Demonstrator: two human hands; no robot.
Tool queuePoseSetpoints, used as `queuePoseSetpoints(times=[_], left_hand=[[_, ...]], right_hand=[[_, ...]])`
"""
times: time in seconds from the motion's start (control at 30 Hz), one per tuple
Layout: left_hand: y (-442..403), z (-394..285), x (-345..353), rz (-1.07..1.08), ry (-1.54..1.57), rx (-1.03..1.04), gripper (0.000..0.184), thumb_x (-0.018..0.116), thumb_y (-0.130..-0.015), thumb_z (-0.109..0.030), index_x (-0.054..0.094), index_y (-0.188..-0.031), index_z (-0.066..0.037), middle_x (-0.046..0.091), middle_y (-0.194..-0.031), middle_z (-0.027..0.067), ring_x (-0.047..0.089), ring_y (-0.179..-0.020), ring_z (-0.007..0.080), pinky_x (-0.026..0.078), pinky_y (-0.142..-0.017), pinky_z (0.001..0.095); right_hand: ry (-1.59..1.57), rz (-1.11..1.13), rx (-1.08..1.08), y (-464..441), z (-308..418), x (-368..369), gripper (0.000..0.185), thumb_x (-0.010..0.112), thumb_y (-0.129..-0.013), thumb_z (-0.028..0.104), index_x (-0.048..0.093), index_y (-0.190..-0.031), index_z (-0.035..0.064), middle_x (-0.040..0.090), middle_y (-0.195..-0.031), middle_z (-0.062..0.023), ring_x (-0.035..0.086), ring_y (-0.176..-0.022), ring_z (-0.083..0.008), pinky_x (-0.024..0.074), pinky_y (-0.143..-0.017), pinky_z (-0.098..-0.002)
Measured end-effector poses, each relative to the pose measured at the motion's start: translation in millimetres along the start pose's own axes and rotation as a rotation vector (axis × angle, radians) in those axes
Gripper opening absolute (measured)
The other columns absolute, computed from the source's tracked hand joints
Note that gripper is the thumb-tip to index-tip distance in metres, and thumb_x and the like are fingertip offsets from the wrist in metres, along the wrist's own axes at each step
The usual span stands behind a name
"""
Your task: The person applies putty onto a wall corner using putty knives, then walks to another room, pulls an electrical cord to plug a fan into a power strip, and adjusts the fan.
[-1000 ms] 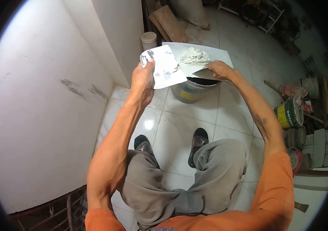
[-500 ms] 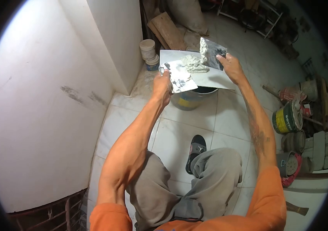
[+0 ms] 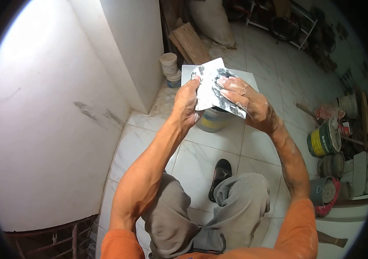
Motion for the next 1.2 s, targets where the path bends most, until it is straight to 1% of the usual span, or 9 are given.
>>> queuePoseSetpoints(times=[0.1, 0.13, 0.37, 0.47, 0.6, 0.8, 0.9, 1.1, 1.2], left_hand=[[8.7, -0.8, 17.2, -0.028, -0.14, 0.053, 0.03, 0.043, -0.098, -0.019, 0.047, -0.118, 0.004, 0.06, -0.109, 0.0151, 0.065, -0.091, 0.0208, 0.058, -0.079, 0.0342], [5.8, -0.2, 18.5, -0.035, -0.158, 0.04, 0.035, 0.036, -0.099, -0.018, 0.043, -0.124, 0.006, 0.057, -0.114, 0.018, 0.063, -0.098, 0.0271, 0.055, -0.083, 0.0406], [6.2, -2.8, 16.3, -0.152, -0.232, 0.084, 0.032, 0.038, -0.099, -0.019, 0.047, -0.12, 0.003, 0.06, -0.111, 0.0152, 0.064, -0.095, 0.0235, 0.055, -0.079, 0.0356], [7.0, -15.5, 2.3, -0.245, -0.342, 0.108, 0.031, 0.04, -0.098, -0.02, 0.05, -0.117, 0.003, 0.062, -0.11, 0.0133, 0.064, -0.094, 0.0212, 0.055, -0.08, 0.0311], [19.6, -41.9, 6.7, -0.251, -0.247, 0.208, 0.033, 0.039, -0.099, -0.018, 0.044, -0.121, 0.005, 0.06, -0.114, 0.017, 0.064, -0.098, 0.0239, 0.055, -0.084, 0.036], [26.7, -51.0, 5.2, -0.254, -0.281, 0.223, 0.034, 0.038, -0.099, -0.016, 0.041, -0.123, 0.008, 0.059, -0.115, 0.0179, 0.064, -0.099, 0.0236, 0.056, -0.083, 0.0356], [31.6, -52.5, 3.0, -0.276, -0.342, 0.221, 0.035, 0.038, -0.099, -0.016, 0.041, -0.123, 0.008, 0.059, -0.115, 0.0178, 0.065, -0.097, 0.023, 0.057, -0.082, 0.0345], [26.5, -55.4, 0.1, -0.241, -0.391, 0.208, 0.037, 0.038, -0.099, -0.018, 0.042, -0.124, 0.008, 0.06, -0.115, 0.0177, 0.065, -0.095, 0.0228, 0.057, -0.081, 0.0338], [29.2, -56.8, 0.2, -0.255, -0.382, 0.194, 0.037, 0.038, -0.099, -0.019, 0.042, -0.124, 0.008, 0.06, -0.115, 0.0178, 0.065, -0.095, 0.0226, 0.057, -0.081, 0.0338]], right_hand=[[0.072, 0.006, 0.03, 11.6, -6.3, -5.6, 0.06, 0.06, -0.065, -0.018, 0.055, -0.121, 0.0045, 0.058, -0.123, -0.0168, 0.054, -0.117, -0.0335, 0.0413, -0.104, -0.0449], [0.089, 0.008, 0.04, 15.5, -10.4, -8.0, 0.06, 0.059, -0.065, -0.018, 0.055, -0.12, 0.0042, 0.058, -0.123, -0.0168, 0.054, -0.117, -0.0334, 0.0414, -0.104, -0.0448], [0.19, 0.026, 0.118, 36.8, -36.6, -13.7, 0.061, 0.057, -0.062, -0.021, 0.055, -0.119, 0.002, 0.058, -0.123, -0.0175, 0.054, -0.117, -0.0322, 0.0413, -0.104, -0.0428], [0.276, 0.084, 0.224, 61.8, -59.0, -5.3, 0.056, 0.054, -0.065, -0.018, 0.056, -0.118, 0.001, 0.06, -0.119, -0.017, 0.056, -0.114, -0.0317, 0.0431, -0.101, -0.0416], [0.332, 0.111, 0.475, 115.1, -104.9, 17.5, 0.044, 0.049, -0.071, -0.011, 0.057, -0.113, -0.0003, 0.062, -0.112, -0.0177, 0.058, -0.104, -0.0345, 0.0471, -0.09, -0.0424], [0.369, 0.405, 0.691, 136.3, -167.3, 71.0, 0.03, 0.052, -0.072, -0.006, 0.058, -0.101, 0.0, 0.063, -0.1, -0.0201, 0.059, -0.094, -0.0394, 0.0487, -0.08, -0.0462], [0.391, 0.458, 0.604, 132.4, -183.9, 88.4, 0.036, 0.05, -0.072, -0.005, 0.058, -0.106, 0.0008, 0.063, -0.096, -0.0205, 0.059, -0.091, -0.0394, 0.0478, -0.077, -0.0471], [0.382, 0.554, 0.588, 143.5, -199.0, 101.2, 0.024, 0.055, -0.07, -0.004, 0.057, -0.093, 0.0014, 0.064, -0.092, -0.0178, 0.061, -0.089, -0.0386, 0.0496, -0.075, -0.0465], [0.343, 0.614, 0.538, 147.7, -199.3, 101.3, 0.025, 0.056, -0.069, -0.003, 0.057, -0.094, 0.0015, 0.064, -0.09, -0.0182, 0.061, -0.088, -0.0388, 0.0495, -0.074, -0.0462]])
Point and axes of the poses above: each hand's wrist, its own y-axis away from the middle knuckle, its own x-axis out of the palm, z = x × y, the point moved 6 cm from there along -y, towards the middle knuckle
